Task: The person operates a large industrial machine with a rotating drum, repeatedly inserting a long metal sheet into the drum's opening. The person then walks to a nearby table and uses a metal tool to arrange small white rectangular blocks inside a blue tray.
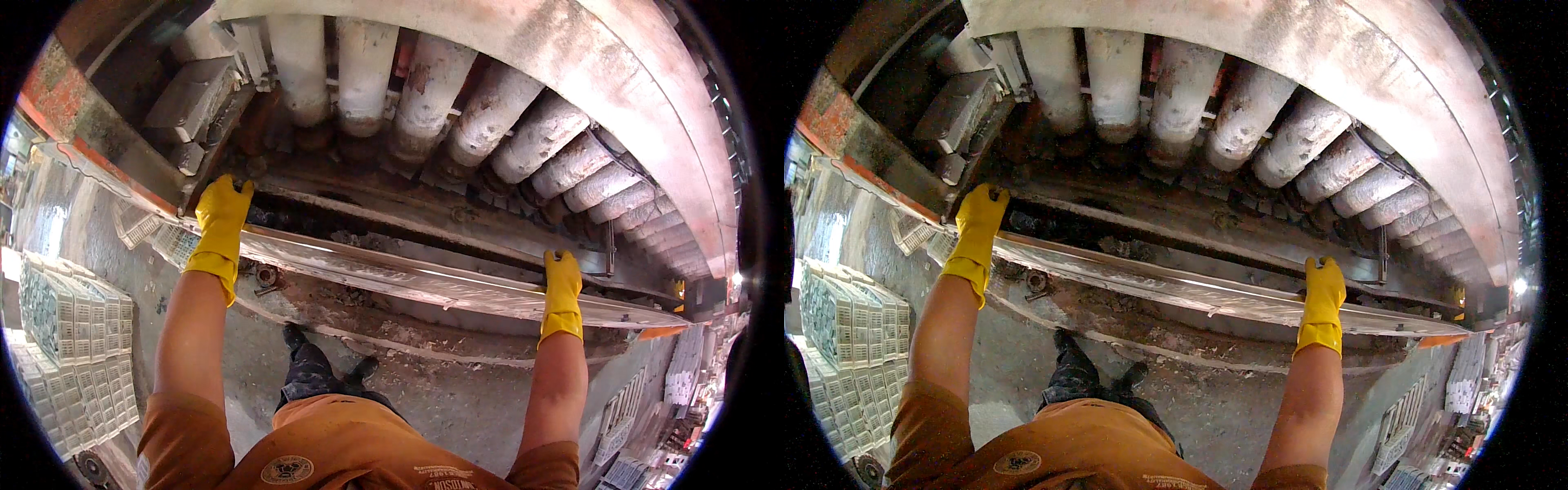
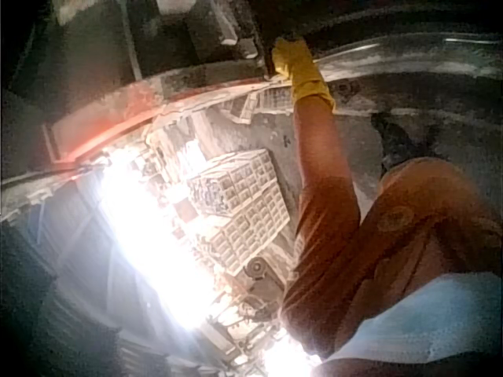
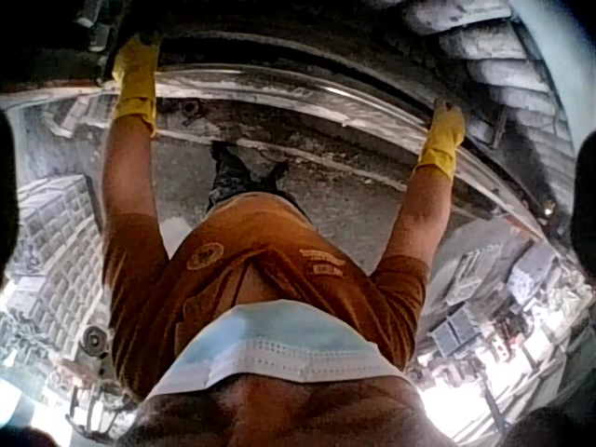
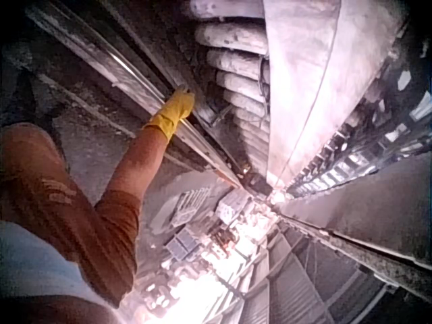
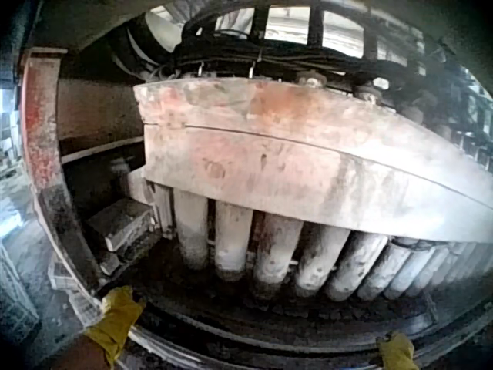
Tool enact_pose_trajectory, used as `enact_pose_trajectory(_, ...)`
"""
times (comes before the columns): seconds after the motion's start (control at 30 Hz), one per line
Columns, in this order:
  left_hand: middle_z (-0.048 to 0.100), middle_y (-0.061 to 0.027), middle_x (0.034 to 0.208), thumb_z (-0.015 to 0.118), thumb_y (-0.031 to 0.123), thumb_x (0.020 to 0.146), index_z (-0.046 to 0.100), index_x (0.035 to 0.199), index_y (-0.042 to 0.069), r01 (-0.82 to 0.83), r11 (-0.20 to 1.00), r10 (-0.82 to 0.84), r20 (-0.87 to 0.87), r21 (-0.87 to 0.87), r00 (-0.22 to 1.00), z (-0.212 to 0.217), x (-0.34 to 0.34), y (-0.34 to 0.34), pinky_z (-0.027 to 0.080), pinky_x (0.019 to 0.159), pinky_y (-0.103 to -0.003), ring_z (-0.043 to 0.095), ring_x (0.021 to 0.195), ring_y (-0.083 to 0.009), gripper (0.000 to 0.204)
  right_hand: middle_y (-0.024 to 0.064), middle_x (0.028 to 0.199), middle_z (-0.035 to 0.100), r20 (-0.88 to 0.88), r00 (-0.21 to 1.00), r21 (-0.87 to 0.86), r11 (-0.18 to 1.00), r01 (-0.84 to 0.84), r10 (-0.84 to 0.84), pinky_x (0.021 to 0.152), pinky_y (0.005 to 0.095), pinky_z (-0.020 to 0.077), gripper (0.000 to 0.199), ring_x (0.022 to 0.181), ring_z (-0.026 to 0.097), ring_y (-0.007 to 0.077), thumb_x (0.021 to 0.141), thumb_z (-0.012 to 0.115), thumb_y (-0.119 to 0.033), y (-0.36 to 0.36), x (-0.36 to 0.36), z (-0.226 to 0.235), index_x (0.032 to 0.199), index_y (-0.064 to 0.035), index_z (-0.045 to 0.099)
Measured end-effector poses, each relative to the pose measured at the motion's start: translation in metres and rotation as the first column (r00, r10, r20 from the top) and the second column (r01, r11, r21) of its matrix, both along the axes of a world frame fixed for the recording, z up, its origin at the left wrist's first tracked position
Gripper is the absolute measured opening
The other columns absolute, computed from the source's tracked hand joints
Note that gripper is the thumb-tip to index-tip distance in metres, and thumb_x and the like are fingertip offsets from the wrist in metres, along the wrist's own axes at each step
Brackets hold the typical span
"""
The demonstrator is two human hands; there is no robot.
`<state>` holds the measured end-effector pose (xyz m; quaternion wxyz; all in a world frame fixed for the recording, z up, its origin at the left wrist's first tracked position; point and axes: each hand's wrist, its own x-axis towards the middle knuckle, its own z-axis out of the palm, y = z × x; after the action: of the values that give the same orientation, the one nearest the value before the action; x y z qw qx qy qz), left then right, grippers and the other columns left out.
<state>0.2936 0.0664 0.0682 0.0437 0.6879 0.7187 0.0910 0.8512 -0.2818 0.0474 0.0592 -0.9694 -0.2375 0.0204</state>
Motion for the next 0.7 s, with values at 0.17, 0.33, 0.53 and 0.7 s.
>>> enact_pose_trajectory(0.17, 0.07, -0.0229, 0.124, 0.068, 0.054, 0.09, 0.068, 0.128, 0.008, -0.002, 1.0, 0.002, 0.001, 0.0, 1.0, 0.002, -0.001, 0.006, 0.052, 0.099, -0.052, 0.066, 0.118, -0.041, 0.06, 0.0204, 0.126, 0.07, -0.07, 0.997, 0.004, 0.999, 0.044, -0.044, 0.1, 0.0462, 0.0508, 0.057, 0.118, 0.065, 0.0391, 0.092, 0.063, -0.051, 0.017, -0.009, 0.014, 0.125, -0.0061, 0.07)
enact_pose_trajectory(0.33, 0.07, -0.0231, 0.124, 0.067, 0.054, 0.09, 0.068, 0.128, 0.008, 0.012, 1.0, -0.011, 0.011, -0.014, 1.0, -0.005, -0.002, 0.016, 0.052, 0.099, -0.052, 0.066, 0.117, -0.0414, 0.06, 0.0185, 0.129, 0.07, -0.027, 0.999, -0.021, 0.999, 0.032, -0.032, 0.096, 0.0454, 0.0525, 0.059, 0.117, 0.067, 0.0375, 0.093, 0.061, -0.053, 0.015, 0.0, 0.008, 0.13, -0.0079, 0.067)
enact_pose_trajectory(0.53, 0.07, -0.0227, 0.125, 0.068, 0.054, 0.09, 0.069, 0.127, 0.007, -0.001, 0.999, 0.001, -0.001, -0.04, 1.0, 0.002, 0.002, 0.015, 0.052, 0.099, -0.052, 0.065, 0.118, -0.0407, 0.059, 0.0174, 0.128, 0.07, -0.047, 0.999, -0.023, 0.999, 0.025, -0.026, 0.091, 0.0451, 0.0548, 0.058, 0.106, 0.072, 0.0361, 0.094, 0.061, -0.051, 0.015, -0.001, 0.012, 0.131, -0.0076, 0.067)
enact_pose_trajectory(0.7, 0.07, -0.0221, 0.126, 0.068, 0.054, 0.09, 0.069, 0.126, 0.007, -0.006, 0.999, 0.007, 0.018, -0.034, 1.0, 0.0, -0.002, 0.005, 0.051, 0.1, -0.051, 0.065, 0.119, -0.0397, 0.059, 0.0175, 0.123, 0.072, -0.145, 0.986, 0.072, 0.993, 0.091, -0.079, 0.083, 0.0441, 0.0576, 0.056, 0.085, 0.076, 0.0338, 0.095, 0.061, -0.049, 0.012, -0.019, 0.023, 0.132, -0.0069, 0.066)
